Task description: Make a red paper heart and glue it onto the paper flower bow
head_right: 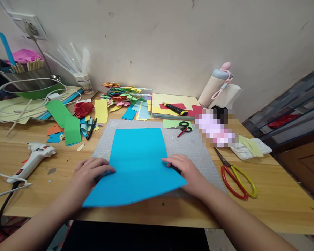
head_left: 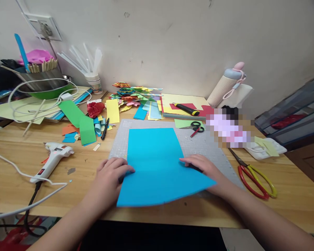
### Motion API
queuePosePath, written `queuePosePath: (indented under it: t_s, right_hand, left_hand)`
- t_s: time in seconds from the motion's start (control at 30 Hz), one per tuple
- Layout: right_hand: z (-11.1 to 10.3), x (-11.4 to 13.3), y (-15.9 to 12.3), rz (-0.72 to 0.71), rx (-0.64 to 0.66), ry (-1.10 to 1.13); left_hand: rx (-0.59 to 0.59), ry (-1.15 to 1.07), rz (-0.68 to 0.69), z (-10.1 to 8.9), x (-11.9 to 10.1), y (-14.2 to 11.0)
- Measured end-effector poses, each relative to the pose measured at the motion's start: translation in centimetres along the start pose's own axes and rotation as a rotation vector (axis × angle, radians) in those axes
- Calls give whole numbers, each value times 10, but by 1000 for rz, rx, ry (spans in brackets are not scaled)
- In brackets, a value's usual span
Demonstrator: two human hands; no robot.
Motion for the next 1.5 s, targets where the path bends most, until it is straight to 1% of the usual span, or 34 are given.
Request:
queuePosePath:
  t_s: [0.13, 0.17, 0.2, 0.27, 0.3, 0.37, 0.4, 0.43, 0.47, 0.53, 0.6, 0.67, 0.7, 0.8, 0.83, 0.9, 0.93, 1.0, 1.07, 1.13, 1.2, 1.37, 1.5]
  right_hand:
    - [2, -12, 11, 364, 13, 95]
    - [3, -13, 14, 427, 4, 100]
    - [3, -13, 16, 463, -16, 94]
    - [2, -11, 20, 481, -80, 39]
    - [1, -9, 22, 462, -121, -22]
    - [-1, 2, 27, 365, -179, -200]
    - [0, 11, 30, 291, -181, -298]
    - [4, 20, 34, 203, -154, -381]
    - [10, 31, 39, 111, -100, -439]
    - [27, 51, 47, -55, 65, -464]
    - [44, 68, 56, -152, 200, -434]
    - [59, 77, 65, -169, 273, -404]
    - [65, 79, 69, -155, 291, -393]
    - [77, 78, 75, -99, 334, -370]
    - [79, 77, 76, -88, 348, -366]
    - [80, 76, 76, -80, 370, -363]
    - [79, 76, 76, -79, 378, -363]
    - [78, 77, 77, -78, 388, -364]
    - [78, 78, 77, -80, 401, -366]
    - [78, 79, 78, -82, 416, -368]
    - [78, 79, 78, -83, 433, -370]
    - [79, 80, 80, -79, 478, -396]
    - [80, 81, 81, -80, 484, -405]
  left_hand:
    - [4, -46, -202, 0, 11, 12]
    - [-7, -30, -251, 0, 13, 15]
    - [-20, -3, -289, 0, 14, 16]
    - [-49, 65, -337, -2, 13, 19]
    - [-57, 100, -347, -3, 12, 20]
    - [-59, 159, -348, -4, 8, 22]
    - [-56, 186, -344, -4, 7, 23]
    - [-52, 209, -340, -4, 5, 24]
    - [-50, 228, -338, -4, 4, 25]
    - [-43, 252, -331, -4, 3, 27]
    - [-26, 264, -317, -5, 3, 28]
    - [7, 276, -285, -6, 5, 31]
    - [33, 281, -264, -7, 7, 34]
    - [93, 280, -215, -14, 22, 48]
    - [83, 274, -214, -18, 29, 55]
    - [-30, 254, -222, -30, 43, 71]
    - [-62, 247, -223, -33, 50, 78]
    - [-100, 232, -189, -33, 59, 91]
    - [-118, 212, -124, -29, 64, 99]
    - [-127, 191, -76, -23, 68, 101]
    - [-142, 167, -59, -20, 72, 100]
    - [-197, 104, -41, -21, 78, 99]
    - [-178, 96, -49, -21, 77, 99]
Point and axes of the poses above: each hand's wrist, its own y-axis towards the middle knuckle, its own z-axis out of the palm, x = y × z, the point moved 6 cm from there along y, towards the middle knuckle, and after that the axes turned 4 degrees about x, right-handed, at the moved point
